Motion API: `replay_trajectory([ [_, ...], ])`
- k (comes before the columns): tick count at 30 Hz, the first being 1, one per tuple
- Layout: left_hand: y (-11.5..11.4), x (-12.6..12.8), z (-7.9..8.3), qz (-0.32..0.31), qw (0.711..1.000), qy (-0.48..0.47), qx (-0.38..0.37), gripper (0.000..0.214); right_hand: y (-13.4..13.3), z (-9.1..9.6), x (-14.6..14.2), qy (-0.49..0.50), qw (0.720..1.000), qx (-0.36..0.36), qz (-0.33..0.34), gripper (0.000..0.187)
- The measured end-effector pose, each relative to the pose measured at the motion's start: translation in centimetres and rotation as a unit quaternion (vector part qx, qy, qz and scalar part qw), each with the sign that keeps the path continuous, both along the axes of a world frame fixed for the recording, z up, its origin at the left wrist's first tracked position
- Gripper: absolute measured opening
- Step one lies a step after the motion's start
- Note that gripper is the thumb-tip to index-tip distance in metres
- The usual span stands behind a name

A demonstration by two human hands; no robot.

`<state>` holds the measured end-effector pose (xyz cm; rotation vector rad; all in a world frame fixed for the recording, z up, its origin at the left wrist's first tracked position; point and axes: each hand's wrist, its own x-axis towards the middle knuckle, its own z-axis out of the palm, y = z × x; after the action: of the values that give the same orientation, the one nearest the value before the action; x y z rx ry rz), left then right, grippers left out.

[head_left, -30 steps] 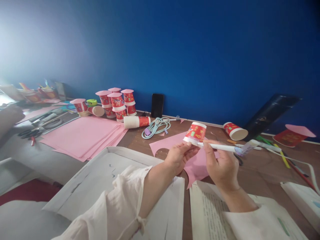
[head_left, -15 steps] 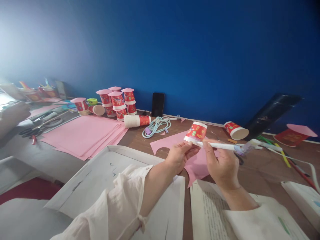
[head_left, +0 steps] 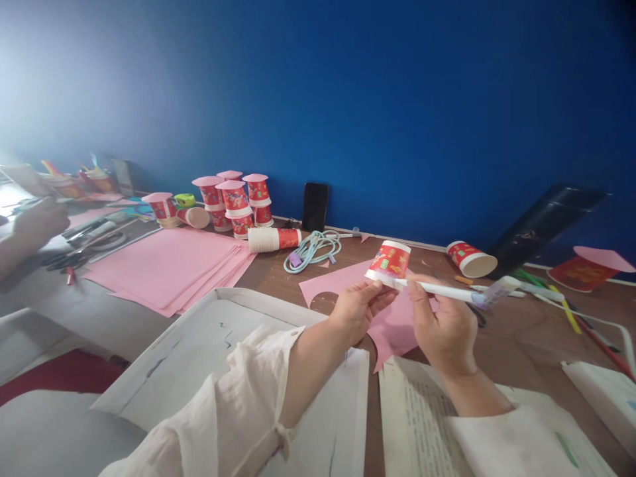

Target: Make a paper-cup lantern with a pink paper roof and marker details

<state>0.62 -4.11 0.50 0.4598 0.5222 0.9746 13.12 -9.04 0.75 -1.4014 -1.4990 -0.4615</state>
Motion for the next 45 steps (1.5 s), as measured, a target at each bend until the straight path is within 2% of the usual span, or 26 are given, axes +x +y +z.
replay_trajectory([
  [5, 0.06, 0.01, 0.07, -0.008, 1.000, 0.002, -0.009, 0.014, -0.19, 0.00, 0.15, 0.027, 0.999, 0.011, -0.034, 0.021],
  [19, -0.29, 0.05, -0.19, -0.033, 0.999, 0.007, 0.023, 0.013, 0.34, 0.01, -0.36, -0.020, 1.000, 0.016, -0.016, 0.021],
  [26, -0.24, 0.04, -0.18, -0.020, 1.000, 0.008, 0.016, 0.012, 0.24, -0.05, -0.20, -0.036, 0.999, 0.026, -0.026, 0.018],
  [40, -0.26, 0.20, -0.28, -0.006, 1.000, -0.002, 0.028, 0.009, 0.27, -0.22, -0.43, -0.063, 0.998, 0.027, 0.008, 0.015],
  [45, -0.11, 0.29, -0.66, -0.005, 1.000, -0.016, 0.026, 0.012, -0.13, 0.21, -0.24, -0.027, 0.998, 0.046, -0.024, 0.015],
])
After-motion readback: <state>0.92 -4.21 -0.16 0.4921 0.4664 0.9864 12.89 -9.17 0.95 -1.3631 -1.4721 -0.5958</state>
